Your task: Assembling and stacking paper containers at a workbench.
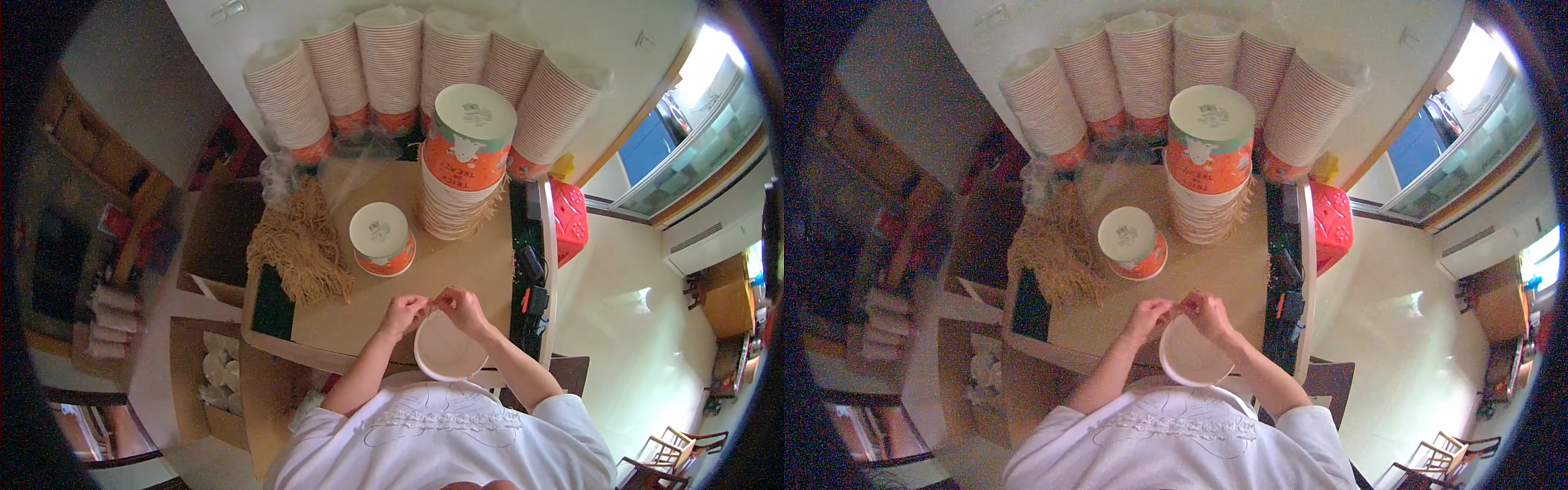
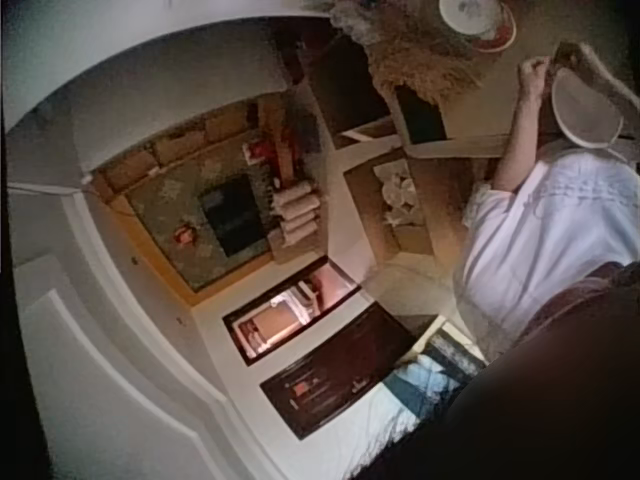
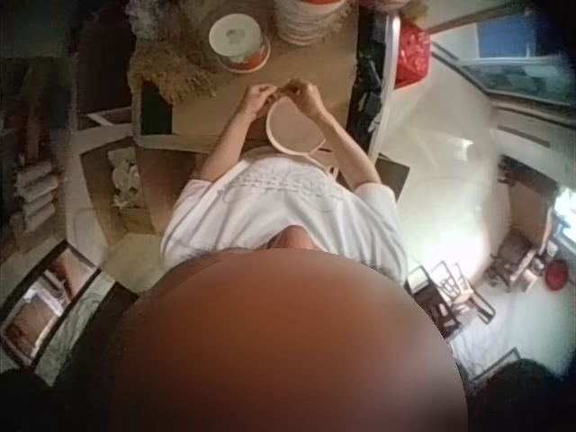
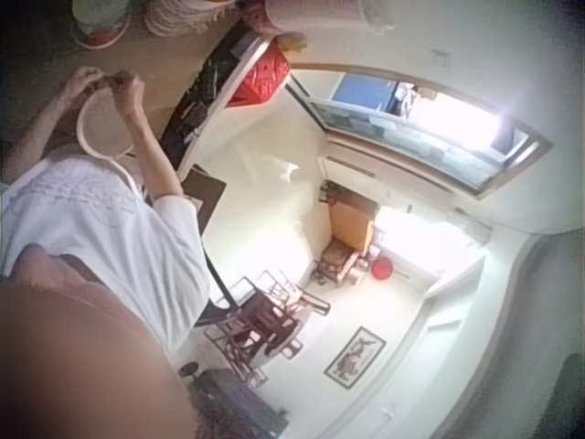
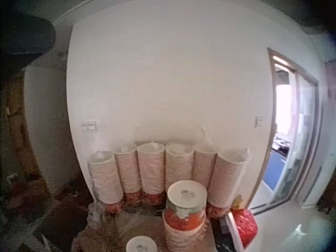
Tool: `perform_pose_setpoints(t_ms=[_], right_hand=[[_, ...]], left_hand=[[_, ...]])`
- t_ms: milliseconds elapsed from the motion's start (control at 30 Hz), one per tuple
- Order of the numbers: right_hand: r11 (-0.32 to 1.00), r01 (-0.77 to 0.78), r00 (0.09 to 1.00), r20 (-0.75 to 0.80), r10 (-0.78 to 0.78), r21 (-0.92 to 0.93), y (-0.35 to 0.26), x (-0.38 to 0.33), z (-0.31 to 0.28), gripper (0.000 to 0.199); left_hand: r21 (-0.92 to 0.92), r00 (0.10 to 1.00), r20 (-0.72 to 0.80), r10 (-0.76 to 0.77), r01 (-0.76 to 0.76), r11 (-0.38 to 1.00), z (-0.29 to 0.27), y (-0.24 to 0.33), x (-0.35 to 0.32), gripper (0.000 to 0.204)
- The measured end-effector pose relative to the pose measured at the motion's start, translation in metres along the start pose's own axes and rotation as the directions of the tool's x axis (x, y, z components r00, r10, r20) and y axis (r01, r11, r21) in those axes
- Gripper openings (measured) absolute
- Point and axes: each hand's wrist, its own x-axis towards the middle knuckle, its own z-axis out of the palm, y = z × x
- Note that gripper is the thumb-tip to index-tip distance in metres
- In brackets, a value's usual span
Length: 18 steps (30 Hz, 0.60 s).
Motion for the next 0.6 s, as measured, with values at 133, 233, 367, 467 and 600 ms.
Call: perform_pose_setpoints(t_ms=[133,233,367,467,600], right_hand=[[0.999,-0.035,0.999,-0.017,0.034,-0.035,0.0005,-0.0009,0.0019,0.007],[1.000,-0.024,0.999,-0.028,0.024,0.009,-0.0007,-0.0015,0.0034,0.007],[1.000,-0.001,1.000,-0.023,0.001,-0.020,0.0018,-0.0010,0.0040,0.007],[0.999,0.013,1.000,-0.024,-0.014,-0.035,0.0041,-0.0008,0.0048,0.006],[0.998,0.034,0.999,-0.017,-0.035,-0.050,0.0041,-0.0005,0.0050,0.007]], left_hand=[[-0.062,0.998,-0.019,-0.067,0.065,0.996,0.0009,0.0075,-0.0033,0.014],[-0.021,0.999,0.007,-0.039,0.039,0.999,0.0006,0.0071,-0.0036,0.014],[0.054,1.000,0.010,-0.014,0.014,0.998,0.0033,0.0080,-0.0030,0.013],[0.090,1.000,0.007,0.011,-0.011,0.996,0.0029,0.0047,-0.0013,0.013],[0.202,1.000,0.004,-0.027,0.026,0.979,0.0006,0.0021,0.0017,0.015]])
